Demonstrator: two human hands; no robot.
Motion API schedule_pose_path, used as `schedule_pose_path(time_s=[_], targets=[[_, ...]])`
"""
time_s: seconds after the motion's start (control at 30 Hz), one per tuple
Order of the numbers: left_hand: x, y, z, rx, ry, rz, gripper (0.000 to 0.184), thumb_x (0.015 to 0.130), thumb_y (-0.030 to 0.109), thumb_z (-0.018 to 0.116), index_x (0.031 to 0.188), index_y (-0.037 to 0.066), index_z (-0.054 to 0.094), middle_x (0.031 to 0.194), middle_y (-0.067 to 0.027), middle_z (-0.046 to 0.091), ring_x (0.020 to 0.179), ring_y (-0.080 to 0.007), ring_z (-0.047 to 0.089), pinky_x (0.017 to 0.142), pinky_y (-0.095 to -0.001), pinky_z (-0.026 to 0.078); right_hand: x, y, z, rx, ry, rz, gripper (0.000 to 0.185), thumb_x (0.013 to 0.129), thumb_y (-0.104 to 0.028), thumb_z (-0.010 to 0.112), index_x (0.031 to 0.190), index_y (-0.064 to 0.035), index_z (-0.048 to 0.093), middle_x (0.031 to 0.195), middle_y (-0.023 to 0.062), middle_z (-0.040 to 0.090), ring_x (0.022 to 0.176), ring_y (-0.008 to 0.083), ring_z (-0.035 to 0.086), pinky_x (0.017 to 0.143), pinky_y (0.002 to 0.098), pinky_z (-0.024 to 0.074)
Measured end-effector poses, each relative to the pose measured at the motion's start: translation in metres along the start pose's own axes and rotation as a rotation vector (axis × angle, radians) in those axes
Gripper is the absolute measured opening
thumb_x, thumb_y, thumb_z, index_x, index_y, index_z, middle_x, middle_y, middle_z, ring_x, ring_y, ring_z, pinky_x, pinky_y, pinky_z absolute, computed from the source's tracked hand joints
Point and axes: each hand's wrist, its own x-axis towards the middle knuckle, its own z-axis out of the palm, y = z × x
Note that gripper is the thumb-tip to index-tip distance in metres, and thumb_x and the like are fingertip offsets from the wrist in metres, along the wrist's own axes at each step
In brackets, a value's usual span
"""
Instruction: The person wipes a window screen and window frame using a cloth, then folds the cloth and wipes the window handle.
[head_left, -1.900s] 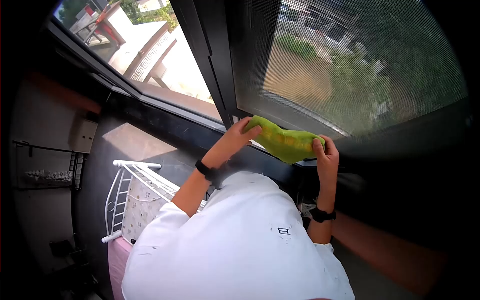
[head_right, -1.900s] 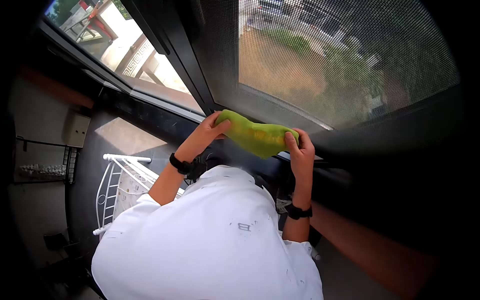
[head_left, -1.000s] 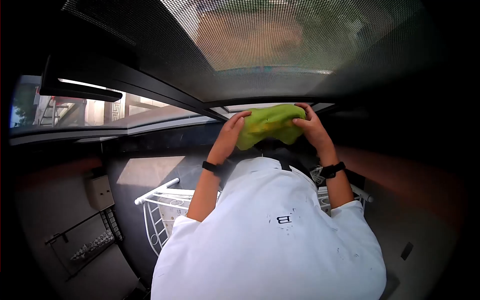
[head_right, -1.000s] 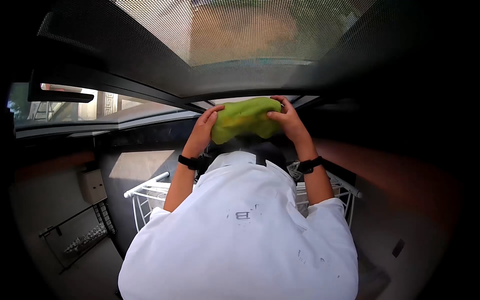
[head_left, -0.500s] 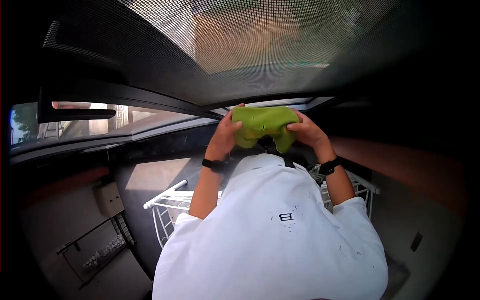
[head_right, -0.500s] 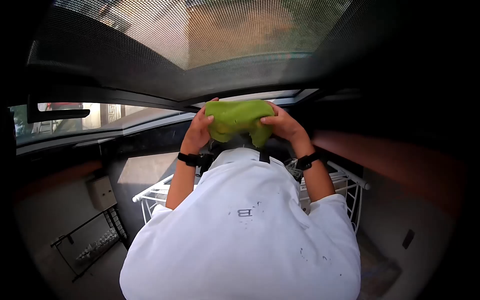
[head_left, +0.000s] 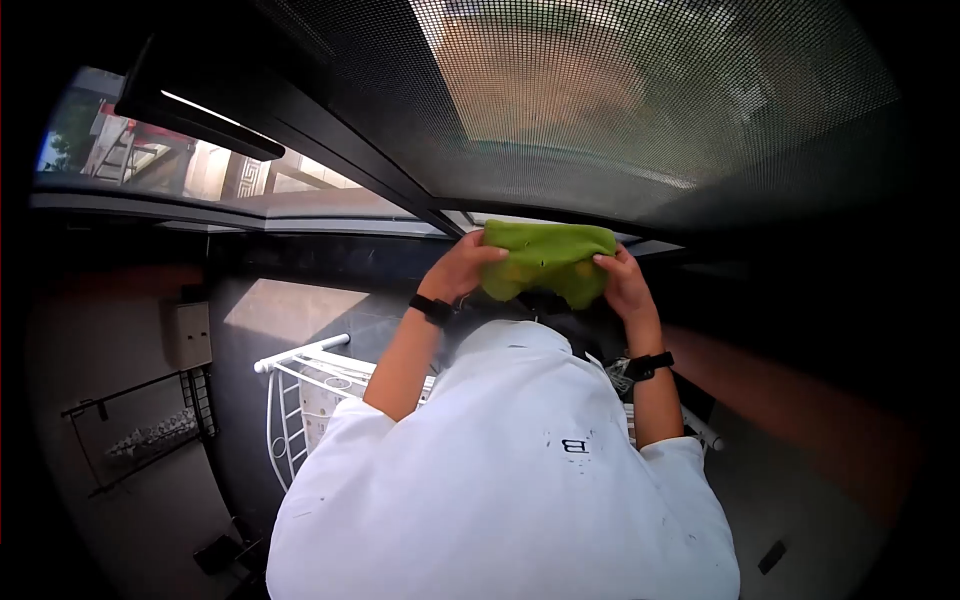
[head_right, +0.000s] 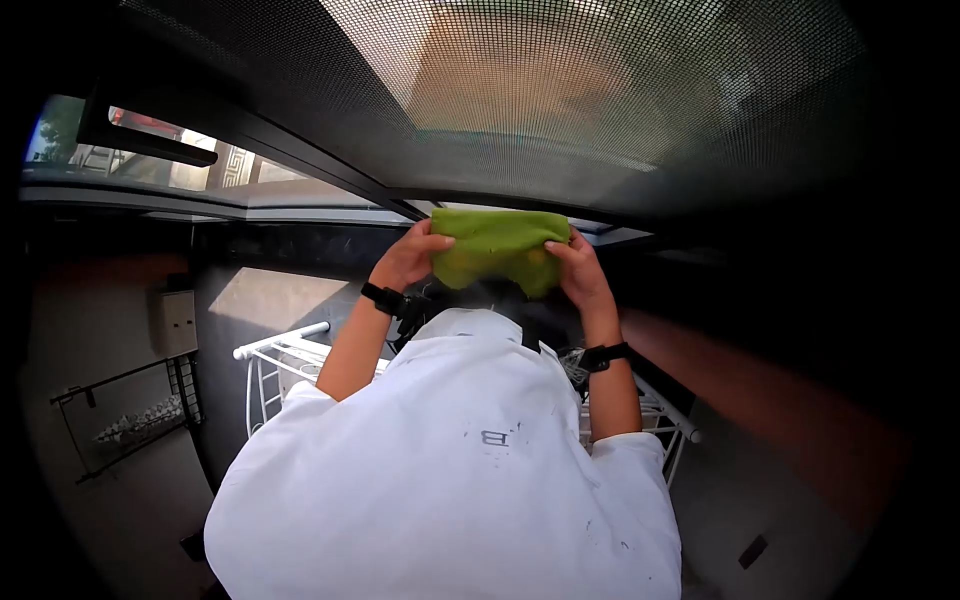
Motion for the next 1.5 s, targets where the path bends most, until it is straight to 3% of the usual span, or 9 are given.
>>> schedule_pose_path(time_s=[0.17,0.33,0.37,0.47,0.67,0.9,1.03,1.23,1.5], targets=[[0.003,0.005,-0.001,-0.039,-0.016,0.007,0.044,0.076,0.005,0.062,0.118,0.001,0.047,0.114,-0.0107,0.056,0.105,-0.022,0.055,0.093,-0.0357,0.044,0.006,0.0,0.008,0.033,0.177,-0.152,0.034,0.082,-0.003,0.059,0.112,-0.0018,0.045,0.107,0.009,0.055,0.099,0.0206,0.056,0.087,0.0327,0.0464],[0.006,0.002,-0.006,-0.001,0.092,0.162,0.039,0.078,0.004,0.061,0.114,0.0,0.049,0.11,-0.0093,0.056,0.101,-0.0201,0.056,0.092,-0.0332,0.044,0.004,-0.004,0.01,0.053,0.312,-0.259,0.038,0.077,0.001,0.063,0.111,-0.0001,0.045,0.104,0.0104,0.057,0.094,0.0209,0.059,0.084,0.0328,0.0485],[0.006,0.002,-0.009,0.075,0.117,0.141,0.039,0.078,0.003,0.061,0.115,0.0,0.049,0.11,-0.0092,0.057,0.102,-0.0194,0.056,0.091,-0.0319,0.044,0.003,-0.005,0.008,0.043,0.285,-0.235,0.035,0.077,0.002,0.063,0.108,0.0006,0.048,0.101,0.01,0.058,0.093,0.021,0.059,0.085,0.0328,0.0485],[0.003,0.002,-0.005,0.456,0.298,0.168,0.021,0.078,0.007,0.065,0.095,0.002,0.054,0.09,-0.0046,0.058,0.084,-0.012,0.055,0.079,-0.0259,0.044,0.0,0.003,-0.003,0.041,0.349,-0.24,0.027,0.075,0.004,0.062,0.099,0.0,0.053,0.093,0.007,0.06,0.089,0.0185,0.059,0.083,0.0301,0.0476],[0.004,0.008,-0.005,0.827,0.196,0.175,0.015,0.077,0.01,0.065,0.078,0.005,0.051,0.076,0.0002,0.051,0.074,-0.007,0.046,0.065,-0.0223,0.038,0.002,0.013,-0.021,-0.251,0.534,-0.448,0.033,0.069,0.003,0.067,0.099,-0.0044,0.054,0.091,0.003,0.059,0.085,0.0134,0.057,0.078,0.0255,0.0451],[0.005,0.006,-0.003,0.625,0.191,0.143,0.015,0.077,0.008,0.064,0.084,0.006,0.051,0.081,0.0009,0.05,0.073,-0.0076,0.046,0.068,-0.0209,0.038,-0.002,0.003,-0.027,-0.296,0.703,-0.513,0.037,0.07,-0.001,0.067,0.106,-0.0028,0.058,0.093,0.0039,0.061,0.083,0.0142,0.058,0.076,0.0253,0.0466],[0.009,0.0,-0.03,0.683,0.241,0.216,0.016,0.078,0.008,0.064,0.089,0.006,0.052,0.083,0.0005,0.051,0.075,-0.0074,0.048,0.067,-0.0207,0.039,0.013,0.001,-0.023,-0.235,0.659,-0.486,0.03,0.076,-0.005,0.064,0.105,-0.0018,0.058,0.092,0.0038,0.061,0.082,0.0129,0.058,0.074,0.0246,0.0458],[-0.009,-0.007,-0.013,0.431,0.456,0.247,0.016,0.082,0.016,0.063,0.091,0.005,0.054,0.082,0.0003,0.053,0.075,-0.0066,0.049,0.063,-0.0209,0.04,0.017,0.018,-0.012,-0.284,0.674,-0.37,0.022,0.083,-0.01,0.059,0.102,0.0007,0.06,0.09,0.0033,0.062,0.081,0.0109,0.056,0.072,0.0243,0.0443],[-0.017,-0.014,-0.019,0.414,0.513,0.243,0.022,0.085,0.022,0.063,0.096,0.005,0.053,0.088,-0.002,0.056,0.081,-0.0107,0.053,0.07,-0.0248,0.044,0.028,0.023,0.012,-0.249,0.532,-0.481,0.018,0.086,-0.012,0.057,0.096,0.0011,0.062,0.084,0.0015,0.062,0.075,0.0097,0.056,0.068,0.0245,0.0447]])
